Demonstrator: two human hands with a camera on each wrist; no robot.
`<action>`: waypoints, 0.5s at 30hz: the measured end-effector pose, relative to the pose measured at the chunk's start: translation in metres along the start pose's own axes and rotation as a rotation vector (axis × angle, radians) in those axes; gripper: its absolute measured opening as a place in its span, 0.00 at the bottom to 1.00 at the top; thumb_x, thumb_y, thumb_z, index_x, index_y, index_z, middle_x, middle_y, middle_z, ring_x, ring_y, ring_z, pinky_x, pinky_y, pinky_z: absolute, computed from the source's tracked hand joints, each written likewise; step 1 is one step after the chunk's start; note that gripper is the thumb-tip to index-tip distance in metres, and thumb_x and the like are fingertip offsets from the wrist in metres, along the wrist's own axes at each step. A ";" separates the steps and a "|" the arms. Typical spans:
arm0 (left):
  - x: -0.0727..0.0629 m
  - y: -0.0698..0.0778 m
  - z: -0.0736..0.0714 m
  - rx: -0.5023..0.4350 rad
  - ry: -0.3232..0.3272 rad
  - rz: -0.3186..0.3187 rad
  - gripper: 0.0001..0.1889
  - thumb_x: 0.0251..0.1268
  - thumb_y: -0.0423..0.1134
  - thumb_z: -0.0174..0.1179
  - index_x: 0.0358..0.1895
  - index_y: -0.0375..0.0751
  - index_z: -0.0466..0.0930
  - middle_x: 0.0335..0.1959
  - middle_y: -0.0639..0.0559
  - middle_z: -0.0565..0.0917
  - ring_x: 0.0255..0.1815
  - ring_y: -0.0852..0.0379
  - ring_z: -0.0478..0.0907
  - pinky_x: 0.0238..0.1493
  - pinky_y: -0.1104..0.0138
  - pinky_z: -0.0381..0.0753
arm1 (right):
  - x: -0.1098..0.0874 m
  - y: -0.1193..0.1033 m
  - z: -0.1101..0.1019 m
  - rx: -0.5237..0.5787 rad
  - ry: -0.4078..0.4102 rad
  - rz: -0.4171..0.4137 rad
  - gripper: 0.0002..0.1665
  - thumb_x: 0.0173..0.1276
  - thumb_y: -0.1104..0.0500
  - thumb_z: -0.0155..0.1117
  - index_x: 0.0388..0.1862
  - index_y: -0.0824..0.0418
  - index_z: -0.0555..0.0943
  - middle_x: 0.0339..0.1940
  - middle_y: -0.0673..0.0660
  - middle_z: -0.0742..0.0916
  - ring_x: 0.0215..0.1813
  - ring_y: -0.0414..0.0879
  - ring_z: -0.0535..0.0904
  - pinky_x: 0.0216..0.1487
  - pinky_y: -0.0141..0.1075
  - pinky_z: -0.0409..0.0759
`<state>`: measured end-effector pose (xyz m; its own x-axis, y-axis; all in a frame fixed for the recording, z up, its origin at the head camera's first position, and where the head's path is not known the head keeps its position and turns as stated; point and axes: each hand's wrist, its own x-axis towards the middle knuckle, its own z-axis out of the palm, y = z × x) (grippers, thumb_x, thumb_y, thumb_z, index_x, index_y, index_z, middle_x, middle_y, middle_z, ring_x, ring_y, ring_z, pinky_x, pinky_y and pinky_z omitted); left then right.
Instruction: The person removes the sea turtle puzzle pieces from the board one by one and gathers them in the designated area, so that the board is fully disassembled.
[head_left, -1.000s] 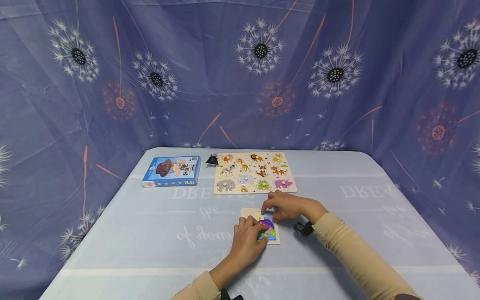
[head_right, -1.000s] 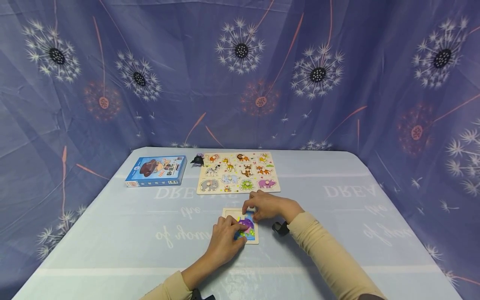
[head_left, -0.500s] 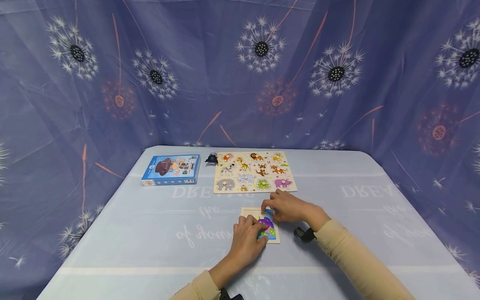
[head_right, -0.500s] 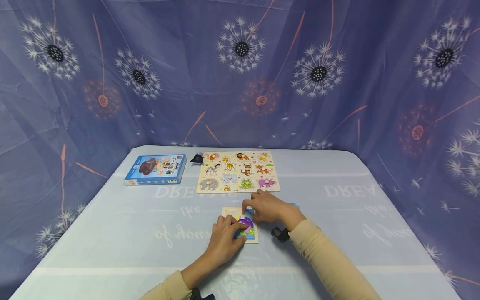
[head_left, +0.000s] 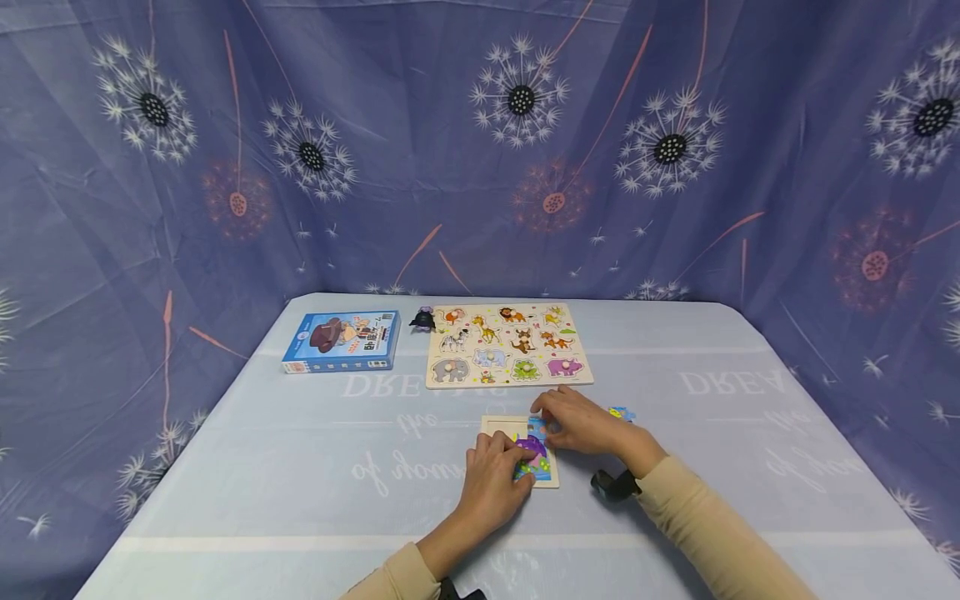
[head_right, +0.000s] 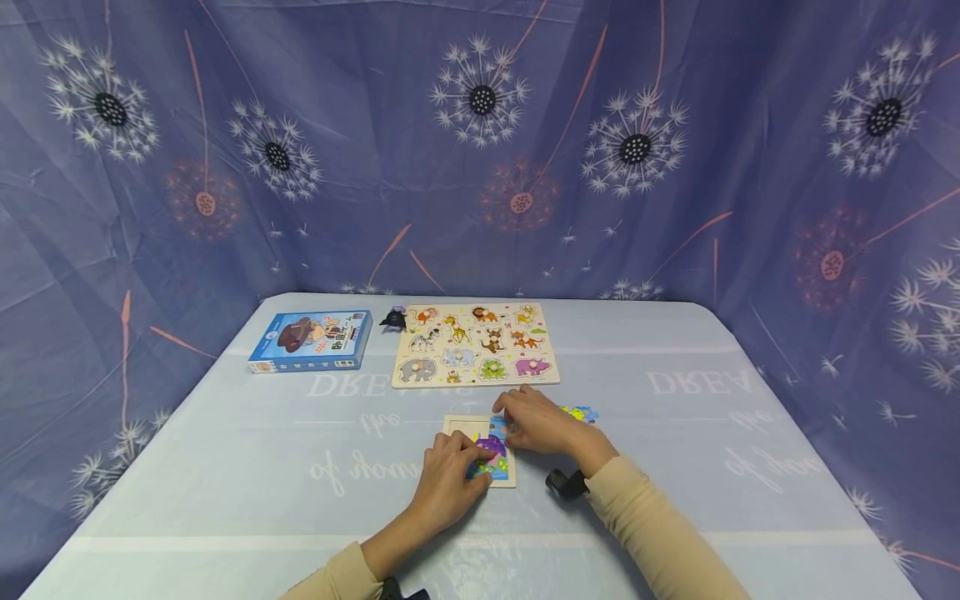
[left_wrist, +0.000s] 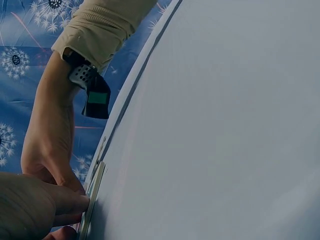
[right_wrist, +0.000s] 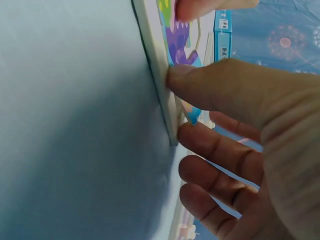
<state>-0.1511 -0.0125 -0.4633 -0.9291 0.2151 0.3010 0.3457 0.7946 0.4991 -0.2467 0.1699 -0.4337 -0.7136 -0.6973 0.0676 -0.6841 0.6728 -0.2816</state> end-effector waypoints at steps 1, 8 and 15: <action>0.000 0.000 0.000 -0.002 0.003 0.002 0.14 0.49 0.42 0.67 0.42 0.49 0.86 0.36 0.57 0.74 0.42 0.58 0.65 0.37 0.66 0.57 | -0.001 0.000 0.001 0.011 0.008 0.014 0.24 0.53 0.56 0.71 0.49 0.57 0.76 0.36 0.46 0.80 0.43 0.41 0.69 0.48 0.39 0.70; 0.000 0.000 0.000 -0.007 0.013 0.008 0.14 0.49 0.42 0.67 0.42 0.49 0.86 0.36 0.57 0.74 0.42 0.58 0.64 0.37 0.67 0.56 | -0.003 -0.002 0.004 0.043 0.039 0.065 0.19 0.52 0.56 0.72 0.43 0.57 0.79 0.37 0.47 0.81 0.44 0.41 0.69 0.50 0.39 0.70; 0.000 0.000 0.000 -0.012 0.001 0.002 0.14 0.49 0.42 0.67 0.43 0.49 0.86 0.36 0.57 0.74 0.42 0.58 0.64 0.38 0.66 0.57 | -0.004 -0.003 0.004 0.051 0.035 0.072 0.19 0.53 0.56 0.72 0.44 0.57 0.80 0.38 0.47 0.81 0.45 0.41 0.69 0.51 0.41 0.70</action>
<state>-0.1511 -0.0129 -0.4638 -0.9282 0.2165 0.3027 0.3494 0.7870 0.5085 -0.2415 0.1701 -0.4367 -0.7663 -0.6376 0.0788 -0.6227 0.7069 -0.3355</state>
